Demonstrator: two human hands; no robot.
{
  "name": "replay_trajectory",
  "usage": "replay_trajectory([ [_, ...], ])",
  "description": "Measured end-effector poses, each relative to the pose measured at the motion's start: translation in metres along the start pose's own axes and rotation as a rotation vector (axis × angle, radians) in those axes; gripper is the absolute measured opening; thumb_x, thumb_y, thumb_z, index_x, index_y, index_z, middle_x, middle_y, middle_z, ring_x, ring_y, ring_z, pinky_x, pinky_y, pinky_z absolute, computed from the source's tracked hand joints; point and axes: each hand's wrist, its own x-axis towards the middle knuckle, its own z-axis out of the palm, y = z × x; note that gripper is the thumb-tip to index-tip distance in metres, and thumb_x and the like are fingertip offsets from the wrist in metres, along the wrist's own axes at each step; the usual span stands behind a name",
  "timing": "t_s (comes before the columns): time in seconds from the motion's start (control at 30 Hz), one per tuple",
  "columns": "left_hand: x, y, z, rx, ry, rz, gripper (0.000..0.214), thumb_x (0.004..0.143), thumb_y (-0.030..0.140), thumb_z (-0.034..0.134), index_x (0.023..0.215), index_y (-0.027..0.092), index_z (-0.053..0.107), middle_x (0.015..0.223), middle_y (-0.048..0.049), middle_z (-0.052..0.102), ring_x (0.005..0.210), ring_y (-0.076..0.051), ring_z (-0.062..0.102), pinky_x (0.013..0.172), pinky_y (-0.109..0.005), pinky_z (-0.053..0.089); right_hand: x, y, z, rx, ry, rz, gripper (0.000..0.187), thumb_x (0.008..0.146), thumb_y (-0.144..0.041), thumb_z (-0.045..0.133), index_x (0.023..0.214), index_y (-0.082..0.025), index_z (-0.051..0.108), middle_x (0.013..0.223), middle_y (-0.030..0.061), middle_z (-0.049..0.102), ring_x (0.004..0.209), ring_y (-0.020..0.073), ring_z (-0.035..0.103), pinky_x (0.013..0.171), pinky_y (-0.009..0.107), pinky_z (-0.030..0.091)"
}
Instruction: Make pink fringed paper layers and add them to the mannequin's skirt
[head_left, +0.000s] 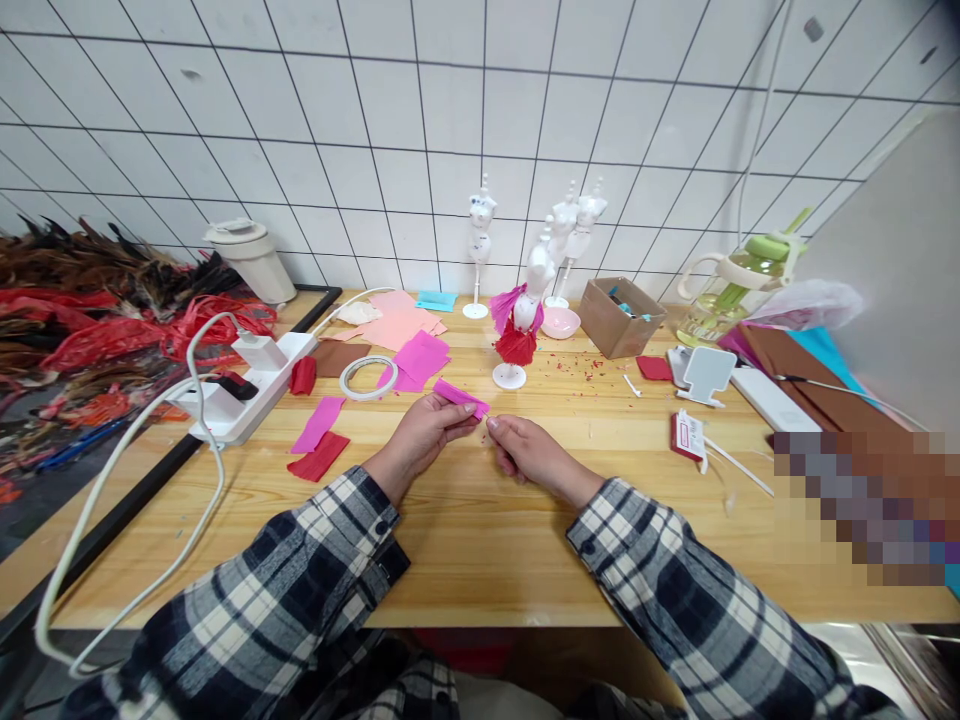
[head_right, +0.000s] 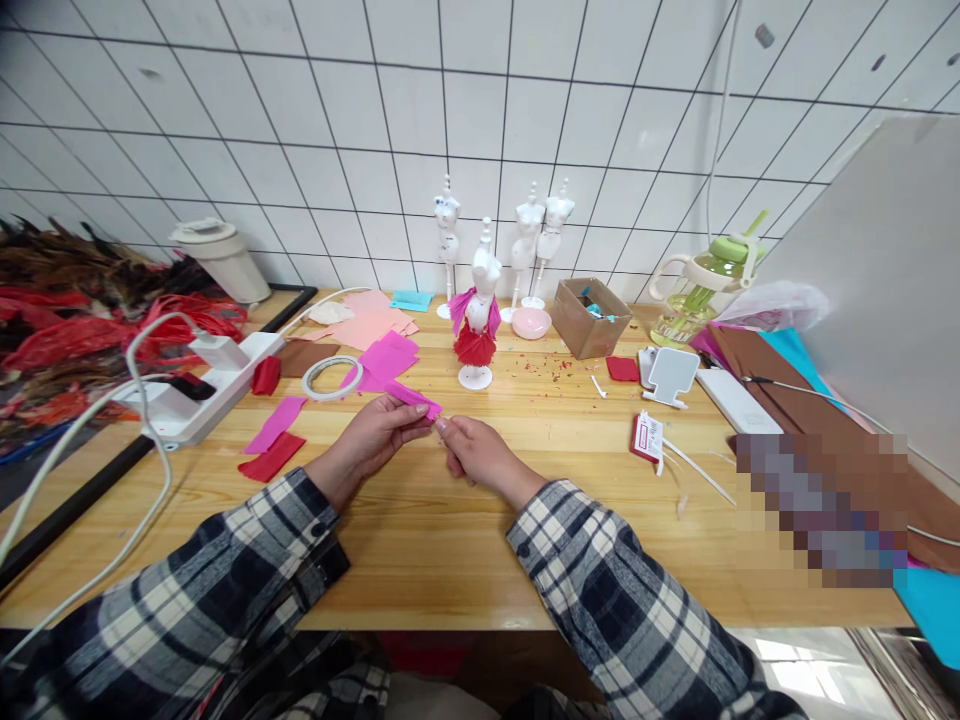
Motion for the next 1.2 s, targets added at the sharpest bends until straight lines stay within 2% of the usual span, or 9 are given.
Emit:
replay_trajectory([
  [0.37,-0.0011,0.0010,0.0017,-0.016,0.018,-0.003,0.035,0.052,0.028,0.091,0.077,0.012,0.073,0.076,-0.0040,0.072,0.071,-0.012,0.065,0.072,-0.023,0.053,0.0001,0.0006,-0.0003,0.030,0.010,-0.040,0.042,0.093,-0.059,0.041,0.073,-0.022,0.042,0.048,-0.0076,0.044,0.039,0.0077,0.036,0.040,0.020,0.030],
  [0.7,0.0011,-0.0005,-0.0012,-0.032,0.045,0.000,0.031,0.056,0.026,0.089,0.078,0.012,0.072,0.077,-0.0047,0.072,0.071,-0.012,0.067,0.070,-0.023,0.054,-0.0021,-0.0042,-0.0011,0.022,0.013,0.005,0.041,0.093,-0.057,0.042,0.073,-0.022,0.040,0.048,-0.0078,0.042,0.039,0.0071,0.033,0.038,0.019,0.028],
  [0.9,0.0005,-0.0002,-0.0001,-0.031,0.030,0.003,0.031,0.057,0.024,0.089,0.079,0.011,0.072,0.077,-0.0058,0.073,0.071,-0.013,0.067,0.072,-0.024,0.053,-0.0019,-0.0026,0.0007,0.017,0.005,0.010,0.044,0.092,-0.063,0.038,0.079,-0.022,0.044,0.051,-0.0074,0.043,0.041,0.0082,0.037,0.038,0.019,0.032],
  [1.2,0.0023,-0.0024,-0.0019,-0.007,0.011,-0.007,0.031,0.058,0.026,0.089,0.080,0.012,0.073,0.080,-0.0056,0.073,0.073,-0.013,0.066,0.074,-0.024,0.053,0.0006,0.0003,0.0009,0.034,0.020,-0.026,0.042,0.093,-0.060,0.038,0.074,-0.022,0.040,0.049,-0.0084,0.043,0.037,0.0077,0.036,0.037,0.020,0.031],
])
